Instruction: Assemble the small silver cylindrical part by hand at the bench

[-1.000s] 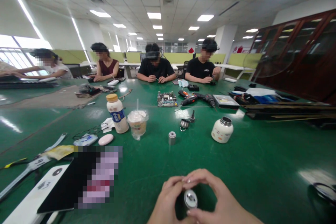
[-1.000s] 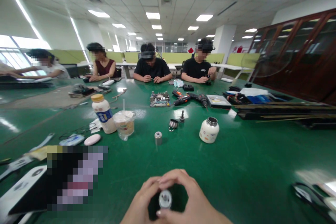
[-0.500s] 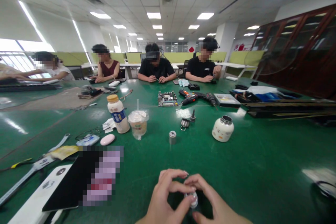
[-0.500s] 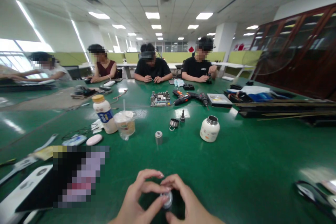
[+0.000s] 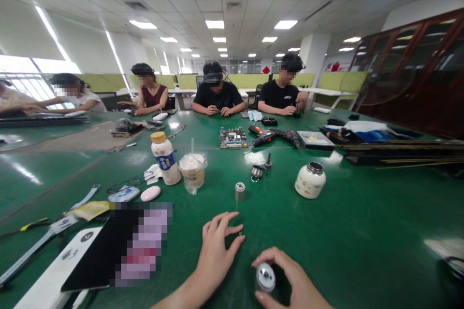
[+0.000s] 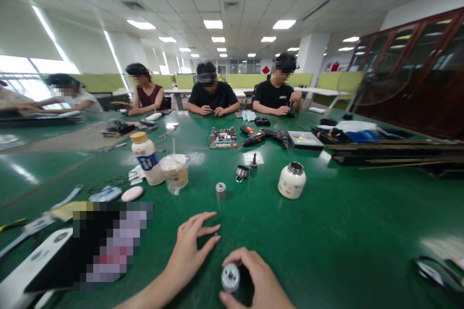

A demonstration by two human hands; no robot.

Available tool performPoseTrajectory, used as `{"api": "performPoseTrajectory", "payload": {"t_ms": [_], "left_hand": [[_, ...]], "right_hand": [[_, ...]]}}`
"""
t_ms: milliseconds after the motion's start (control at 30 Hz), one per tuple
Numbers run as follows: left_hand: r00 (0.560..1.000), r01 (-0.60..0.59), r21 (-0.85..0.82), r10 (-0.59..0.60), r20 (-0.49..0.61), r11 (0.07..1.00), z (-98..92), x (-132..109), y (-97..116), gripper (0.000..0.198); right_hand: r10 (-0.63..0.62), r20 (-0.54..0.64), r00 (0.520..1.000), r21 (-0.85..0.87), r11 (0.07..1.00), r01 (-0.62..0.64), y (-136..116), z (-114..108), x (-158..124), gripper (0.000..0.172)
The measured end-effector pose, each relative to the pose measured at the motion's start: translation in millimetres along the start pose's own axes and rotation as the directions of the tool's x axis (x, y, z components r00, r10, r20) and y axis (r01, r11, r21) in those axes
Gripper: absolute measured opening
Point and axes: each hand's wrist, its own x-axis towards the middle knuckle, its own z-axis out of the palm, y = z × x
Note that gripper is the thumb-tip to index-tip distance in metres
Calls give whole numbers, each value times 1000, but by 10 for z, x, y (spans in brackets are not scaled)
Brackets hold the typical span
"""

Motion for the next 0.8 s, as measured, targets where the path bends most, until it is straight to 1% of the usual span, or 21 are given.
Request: {"api": "performPoseTrajectory", "payload": {"t_ms": [100,167,233,300,400,567,667,800], "left_hand": [[997,-44,-33,42,-66,998,-16,-47,66,23],[988,-122,-82,112,-110,989,-14,-126,142,13],[965,-244,-154,224,-133,957,2,-220,223,15],[943,-327,-204,303,-139,923,24,-293,286,17],[936,-349,-231,323,-141,908,48,-323,320,21],[912,-411,-243,393,-121,879,68,-287,305,31],[906,-423,-240,408,-113,874,66,-287,305,38],[894,-445,-198,447,-37,874,60,-315,281,49]], "right_hand": [[-2,-17,1000,-49,999,1,15,9,-16,34],[-15,-31,999,-73,997,13,41,23,-20,32],[-31,-50,998,-92,995,26,70,39,-16,30],[-42,-64,997,-99,994,36,96,52,-8,30],[-64,-65,996,-92,994,58,117,60,2,30],[-107,-49,993,-66,992,103,118,55,9,27],[-121,-53,991,-61,991,118,103,50,24,27],[-113,-36,993,-76,991,110,82,39,53,21]]}}
